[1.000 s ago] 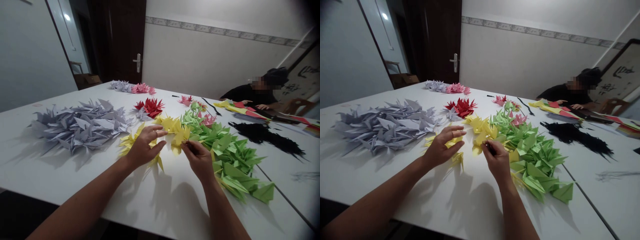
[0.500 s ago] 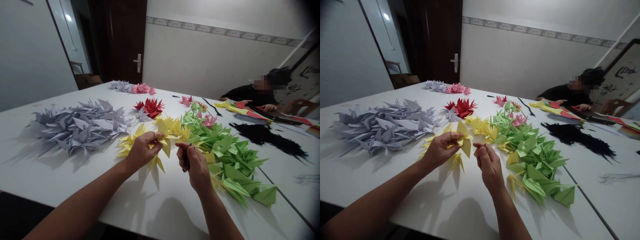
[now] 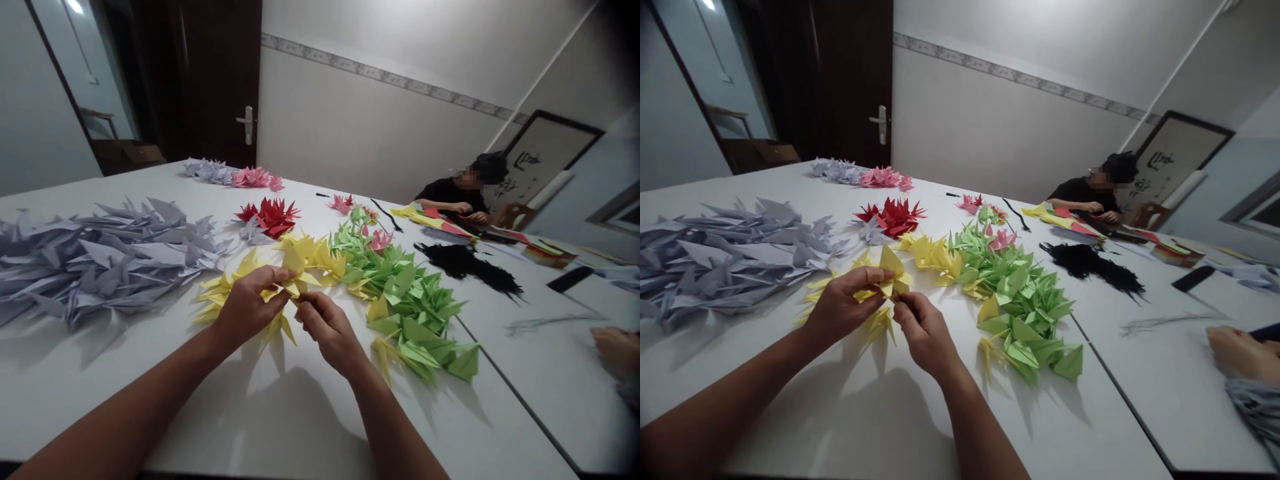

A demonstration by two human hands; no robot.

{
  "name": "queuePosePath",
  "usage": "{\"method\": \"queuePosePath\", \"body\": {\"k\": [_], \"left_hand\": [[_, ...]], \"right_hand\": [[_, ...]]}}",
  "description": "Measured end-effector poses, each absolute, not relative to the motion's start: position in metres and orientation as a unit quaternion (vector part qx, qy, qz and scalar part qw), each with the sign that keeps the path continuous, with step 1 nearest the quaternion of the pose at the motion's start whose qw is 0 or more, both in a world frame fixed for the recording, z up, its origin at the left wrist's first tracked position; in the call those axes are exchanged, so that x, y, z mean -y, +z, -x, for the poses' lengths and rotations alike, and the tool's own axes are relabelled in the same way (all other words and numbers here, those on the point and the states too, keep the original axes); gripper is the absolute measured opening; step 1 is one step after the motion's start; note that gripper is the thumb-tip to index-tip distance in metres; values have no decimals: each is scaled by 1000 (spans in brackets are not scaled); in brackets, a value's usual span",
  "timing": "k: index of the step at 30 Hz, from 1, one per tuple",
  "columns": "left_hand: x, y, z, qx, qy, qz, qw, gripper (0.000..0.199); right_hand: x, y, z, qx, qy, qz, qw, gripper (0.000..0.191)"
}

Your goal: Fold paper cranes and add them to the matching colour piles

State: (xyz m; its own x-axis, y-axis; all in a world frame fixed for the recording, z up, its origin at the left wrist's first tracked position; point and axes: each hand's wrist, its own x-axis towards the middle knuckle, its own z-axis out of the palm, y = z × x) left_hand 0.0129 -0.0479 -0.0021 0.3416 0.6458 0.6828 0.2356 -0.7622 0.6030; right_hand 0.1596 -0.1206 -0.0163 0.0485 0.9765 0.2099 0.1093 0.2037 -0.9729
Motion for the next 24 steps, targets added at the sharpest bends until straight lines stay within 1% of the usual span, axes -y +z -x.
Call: {"method": "queuePosePath", "body": {"k": [5, 10, 18, 24], "left_hand": [[49, -2, -14, -264, 494, -811, 169, 23], [49, -2, -14, -249, 494, -818, 155, 22], [52, -3, -14, -256, 496, -814, 162, 24], [54, -2, -15, -254, 487, -815, 183, 24]], "right_hand": [[117, -22, -158, 548, 417, 487, 537, 28], [116, -23, -157, 551, 409, 487, 540, 32], [116, -26, -159, 536, 405, 487, 558, 30], [118, -27, -160, 541, 408, 486, 552, 31]]}}
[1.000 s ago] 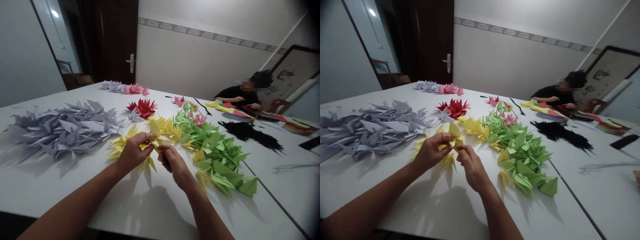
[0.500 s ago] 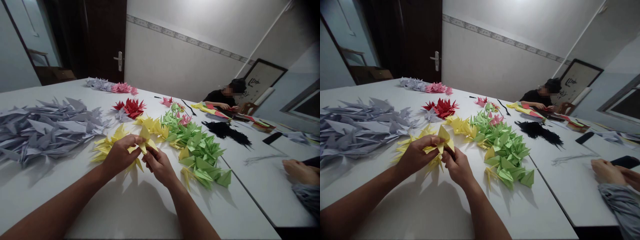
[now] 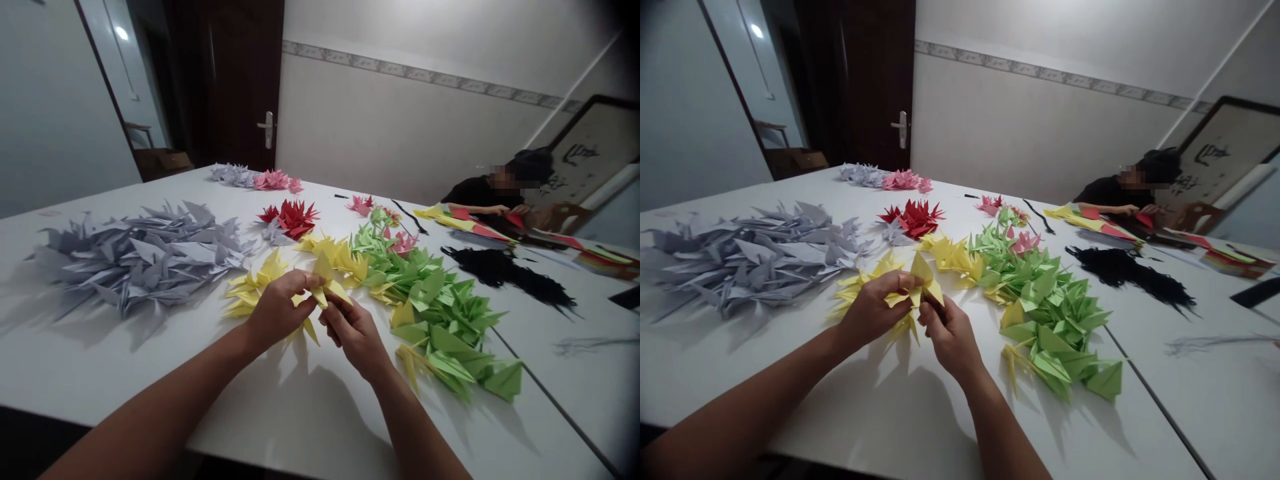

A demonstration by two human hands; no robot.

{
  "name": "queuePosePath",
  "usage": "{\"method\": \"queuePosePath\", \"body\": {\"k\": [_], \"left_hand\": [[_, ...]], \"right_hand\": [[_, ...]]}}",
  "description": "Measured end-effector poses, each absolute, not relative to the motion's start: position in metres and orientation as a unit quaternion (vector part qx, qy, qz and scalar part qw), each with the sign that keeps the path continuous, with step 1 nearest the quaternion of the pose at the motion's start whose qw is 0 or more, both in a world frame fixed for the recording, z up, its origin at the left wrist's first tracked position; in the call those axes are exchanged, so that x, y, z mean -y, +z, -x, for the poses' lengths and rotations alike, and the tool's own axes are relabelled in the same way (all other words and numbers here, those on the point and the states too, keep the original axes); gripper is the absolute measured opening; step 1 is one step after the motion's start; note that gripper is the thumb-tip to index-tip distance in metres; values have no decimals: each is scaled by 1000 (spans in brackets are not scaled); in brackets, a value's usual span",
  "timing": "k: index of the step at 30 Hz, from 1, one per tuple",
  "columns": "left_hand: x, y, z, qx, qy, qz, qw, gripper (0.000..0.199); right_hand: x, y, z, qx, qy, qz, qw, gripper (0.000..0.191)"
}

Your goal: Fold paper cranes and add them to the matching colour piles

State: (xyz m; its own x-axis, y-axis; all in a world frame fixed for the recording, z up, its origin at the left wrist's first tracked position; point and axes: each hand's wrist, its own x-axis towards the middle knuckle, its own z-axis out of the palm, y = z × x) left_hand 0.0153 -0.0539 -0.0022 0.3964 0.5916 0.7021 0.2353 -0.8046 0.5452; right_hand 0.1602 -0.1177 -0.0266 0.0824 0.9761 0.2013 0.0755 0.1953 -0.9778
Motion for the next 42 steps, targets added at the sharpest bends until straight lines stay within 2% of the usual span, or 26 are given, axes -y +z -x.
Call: {"method": "queuePosePath", "body": {"k": [9, 31, 34, 39, 42], "left_hand": [[54, -3, -15, -250, 492, -813, 185, 24], [56, -3, -16, -218, 493, -815, 212, 24], [54, -1, -17, -257, 509, -762, 308, 20], [49, 11, -15, -294, 512, -523, 615, 22], [50, 17, -13, -278, 458, -416, 735, 14]], "right_hand": [[123, -12, -158, 499, 463, 476, 557, 35], [123, -9, -159, 501, 438, 510, 545, 44], [124, -8, -161, 489, 456, 471, 576, 37], [125, -7, -168, 445, 469, 402, 649, 34], [125, -7, -167, 443, 460, 421, 644, 31]]}}
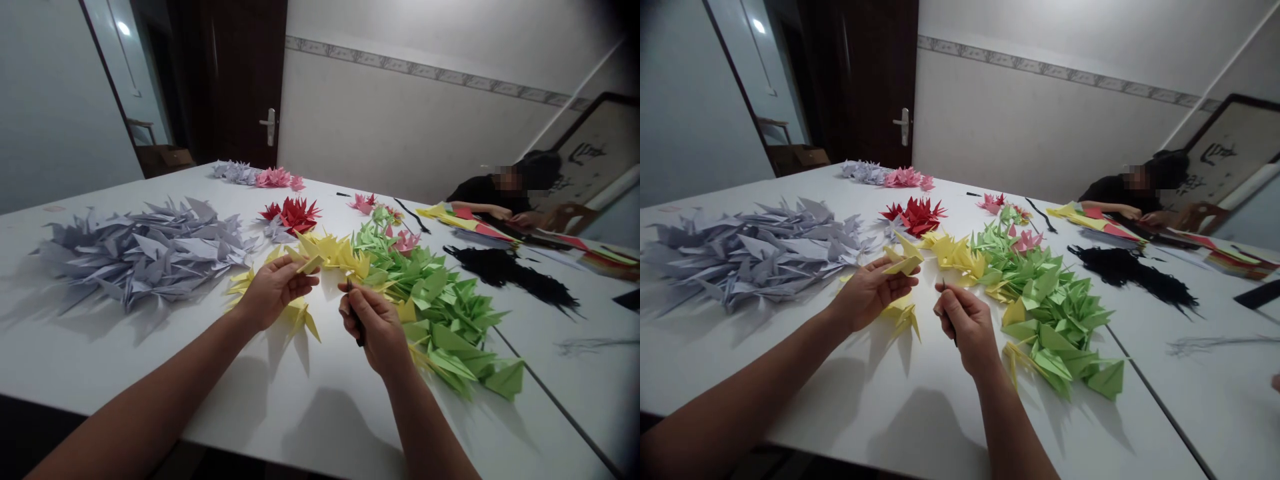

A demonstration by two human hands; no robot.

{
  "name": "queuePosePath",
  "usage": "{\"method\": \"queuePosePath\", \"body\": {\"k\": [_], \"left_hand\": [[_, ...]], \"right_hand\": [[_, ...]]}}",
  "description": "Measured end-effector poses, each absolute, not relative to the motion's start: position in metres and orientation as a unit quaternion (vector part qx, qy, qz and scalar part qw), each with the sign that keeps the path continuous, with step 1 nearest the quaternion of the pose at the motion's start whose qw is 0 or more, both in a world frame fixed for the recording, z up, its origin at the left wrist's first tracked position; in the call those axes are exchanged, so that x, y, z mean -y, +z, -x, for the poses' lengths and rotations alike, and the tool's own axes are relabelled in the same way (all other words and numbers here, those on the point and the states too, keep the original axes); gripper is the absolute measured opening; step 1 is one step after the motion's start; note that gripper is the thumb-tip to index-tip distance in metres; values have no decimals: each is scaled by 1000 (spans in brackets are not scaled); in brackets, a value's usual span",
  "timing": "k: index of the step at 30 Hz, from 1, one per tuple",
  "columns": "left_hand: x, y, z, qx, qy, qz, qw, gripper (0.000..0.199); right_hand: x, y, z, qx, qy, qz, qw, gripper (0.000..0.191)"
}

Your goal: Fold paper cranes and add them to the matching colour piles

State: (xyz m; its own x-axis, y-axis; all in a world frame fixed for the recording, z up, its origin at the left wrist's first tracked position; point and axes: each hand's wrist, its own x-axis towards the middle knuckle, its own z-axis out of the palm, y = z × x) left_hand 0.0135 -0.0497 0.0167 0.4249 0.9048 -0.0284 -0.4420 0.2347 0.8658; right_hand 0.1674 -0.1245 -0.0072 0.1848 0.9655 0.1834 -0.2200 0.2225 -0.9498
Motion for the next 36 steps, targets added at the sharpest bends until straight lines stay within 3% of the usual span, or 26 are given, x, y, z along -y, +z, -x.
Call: {"method": "queuePosePath", "body": {"k": [6, 20, 23, 27, 31, 36], "left_hand": [[57, 14, -17, -244, 387, -391, 798, 7], [56, 13, -19, -279, 377, -433, 770, 16], [49, 11, -15, -315, 441, -514, 665, 27], [36, 5, -4, -362, 485, -669, 431, 51], [28, 1, 4, -418, 437, -745, 281, 50], [29, 6, 5, -391, 485, -750, 220, 37]], "right_hand": [[123, -13, -161, 495, 425, 467, 597, 32], [119, -18, -164, 518, 402, 483, 580, 34], [114, -20, -169, 473, 373, 516, 609, 38], [105, -28, -187, 427, 233, 591, 643, 43], [96, -44, -204, 472, 87, 682, 552, 38], [81, -50, -211, 494, -10, 753, 435, 39]]}}
